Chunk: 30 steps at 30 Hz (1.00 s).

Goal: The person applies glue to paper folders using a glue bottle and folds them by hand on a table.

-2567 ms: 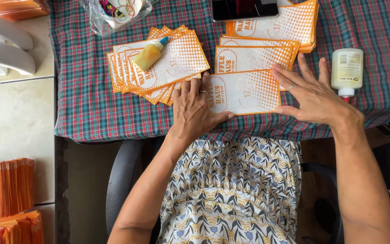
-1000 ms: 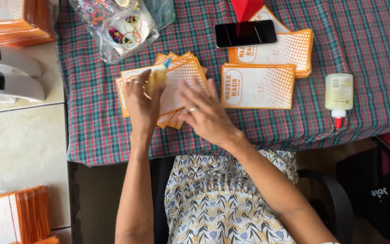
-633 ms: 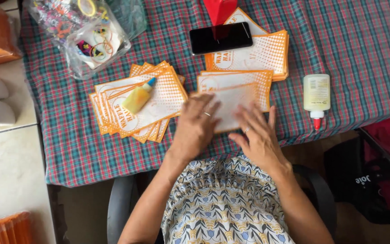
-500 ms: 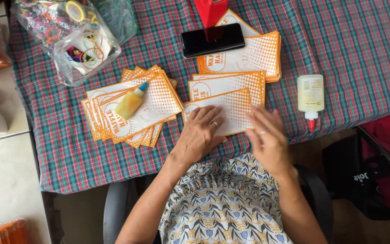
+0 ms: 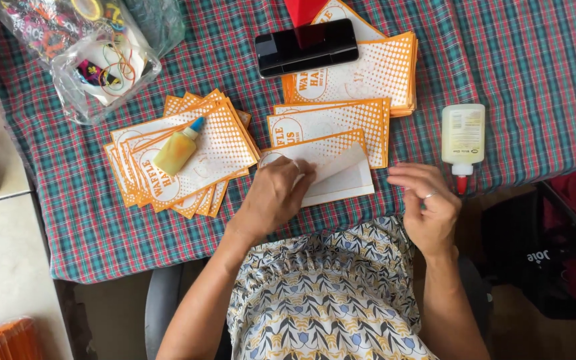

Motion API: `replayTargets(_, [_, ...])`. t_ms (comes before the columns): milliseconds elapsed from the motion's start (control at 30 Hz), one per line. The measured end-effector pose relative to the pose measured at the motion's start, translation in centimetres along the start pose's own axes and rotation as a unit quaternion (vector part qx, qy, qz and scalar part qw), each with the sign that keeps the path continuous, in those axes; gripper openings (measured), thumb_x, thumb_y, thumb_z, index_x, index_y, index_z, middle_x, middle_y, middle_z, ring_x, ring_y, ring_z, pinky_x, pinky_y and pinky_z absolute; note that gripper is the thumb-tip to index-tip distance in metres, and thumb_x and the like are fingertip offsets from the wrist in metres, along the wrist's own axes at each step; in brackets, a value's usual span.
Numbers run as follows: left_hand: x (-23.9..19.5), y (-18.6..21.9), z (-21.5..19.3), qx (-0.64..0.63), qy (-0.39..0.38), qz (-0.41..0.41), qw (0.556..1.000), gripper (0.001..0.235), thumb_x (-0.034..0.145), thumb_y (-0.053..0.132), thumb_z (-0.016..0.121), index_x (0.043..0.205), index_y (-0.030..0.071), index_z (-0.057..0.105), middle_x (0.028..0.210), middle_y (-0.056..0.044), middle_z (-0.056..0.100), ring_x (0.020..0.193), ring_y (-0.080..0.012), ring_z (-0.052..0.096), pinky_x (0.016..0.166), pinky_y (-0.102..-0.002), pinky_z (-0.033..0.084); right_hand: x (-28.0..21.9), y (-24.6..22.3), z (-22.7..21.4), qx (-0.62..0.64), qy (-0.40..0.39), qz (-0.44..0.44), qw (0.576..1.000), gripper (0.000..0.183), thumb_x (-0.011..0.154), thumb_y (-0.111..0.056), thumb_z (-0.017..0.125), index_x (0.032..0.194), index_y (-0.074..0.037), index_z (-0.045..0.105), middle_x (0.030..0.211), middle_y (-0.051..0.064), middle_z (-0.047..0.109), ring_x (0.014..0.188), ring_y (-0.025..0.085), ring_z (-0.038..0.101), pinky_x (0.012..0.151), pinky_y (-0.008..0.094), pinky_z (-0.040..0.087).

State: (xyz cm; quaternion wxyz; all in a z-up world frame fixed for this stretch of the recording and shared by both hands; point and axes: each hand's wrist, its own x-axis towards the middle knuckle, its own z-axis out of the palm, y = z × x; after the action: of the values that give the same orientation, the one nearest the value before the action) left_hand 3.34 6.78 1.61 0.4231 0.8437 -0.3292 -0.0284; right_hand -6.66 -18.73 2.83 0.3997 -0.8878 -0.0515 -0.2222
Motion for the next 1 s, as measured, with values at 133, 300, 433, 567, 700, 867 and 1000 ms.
replayTargets(133, [1.5,0.5,-1.9,-0.045,-0.029,-0.020,0.998,0.013,0.096,0.002,0.062,0.100,-0.005,0.073,0.078,-0.022,0.074,0.073,-0.0387,0.074,0.061,-0.044,0.058,0.7,-0.2,2.2,0.017,-0.081,-0.090,0.993,0.046,0.091,0.022,0.050,0.113,-0.005,0.078,0.114,0.012,0.075,0.118,0.036,0.066,0.101,0.047,0.053])
replayTargets(300, [0.8,3.5,-0.9,0.224,0.177,0.129,0.950,0.025,0.096,0.017,0.071,0.116,0.003,0.066,0.106,-0.019,0.069,0.099,-0.0369,0.067,0.080,-0.048,0.056,1.9,-2.3,3.0,-0.144,-0.209,-0.076,0.964,0.034,0.091,0.016,0.053,0.115,-0.003,0.070,0.104,0.015,0.070,0.113,0.036,0.065,0.105,0.052,0.048])
replayTargets(433, [-3.9,6.7,6.4,0.110,0.202,0.234,0.945,0.006,0.096,0.012,0.065,0.100,0.008,0.066,0.085,-0.010,0.064,0.078,-0.0265,0.065,0.065,-0.037,0.054,2.7,-1.9,3.2,-0.104,-0.177,-0.099,0.974,0.040,0.099,-0.015,0.062,0.138,-0.006,0.065,0.120,0.012,0.069,0.114,0.029,0.064,0.100,0.043,0.044])
replayTargets(567, [-3.5,3.6,8.6,0.125,0.194,0.143,0.962,0.015,0.098,0.006,0.059,0.106,0.003,0.070,0.091,-0.015,0.066,0.085,-0.0318,0.067,0.068,-0.038,0.055,2.9,-1.6,3.3,-0.063,-0.184,-0.061,0.979,0.067,0.091,0.024,0.048,0.150,-0.005,0.059,0.114,0.014,0.073,0.108,0.031,0.066,0.098,0.045,0.047])
replayTargets(700, [-1.4,1.2,8.1,0.111,0.168,0.042,0.979,0.029,0.093,0.006,0.062,0.121,0.001,0.068,0.102,-0.021,0.066,0.086,-0.0424,0.065,0.069,-0.049,0.054,2.2,0.4,1.2,-0.066,-0.044,-0.062,0.995,0.041,0.099,0.016,0.056,0.125,-0.008,0.077,0.112,0.011,0.075,0.103,0.032,0.071,0.090,0.041,0.054])
replayTargets(867, [0.4,1.1,7.1,0.104,0.060,0.012,0.993,0.038,0.090,0.004,0.069,0.124,-0.006,0.056,0.098,-0.022,0.064,0.082,-0.0372,0.060,0.070,-0.046,0.054,1.7,7.4,-4.4,-0.252,0.085,0.033,0.964,0.040,0.095,-0.010,0.089,0.127,0.010,0.074,0.109,0.026,0.067,0.104,0.042,0.059,0.089,0.053,0.046])
replayTargets(1000, [1.6,1.1,6.1,0.106,-0.017,-0.060,0.992,0.083,0.084,0.013,0.074,0.157,0.005,0.035,0.103,-0.014,0.058,0.085,-0.0379,0.066,0.063,-0.049,0.058,3.4,7.1,-6.7,-0.275,-0.011,0.224,0.935,0.090,0.079,-0.029,0.099,0.148,0.012,0.059,0.110,0.019,0.063,0.088,0.031,0.063,0.092,0.051,0.044])
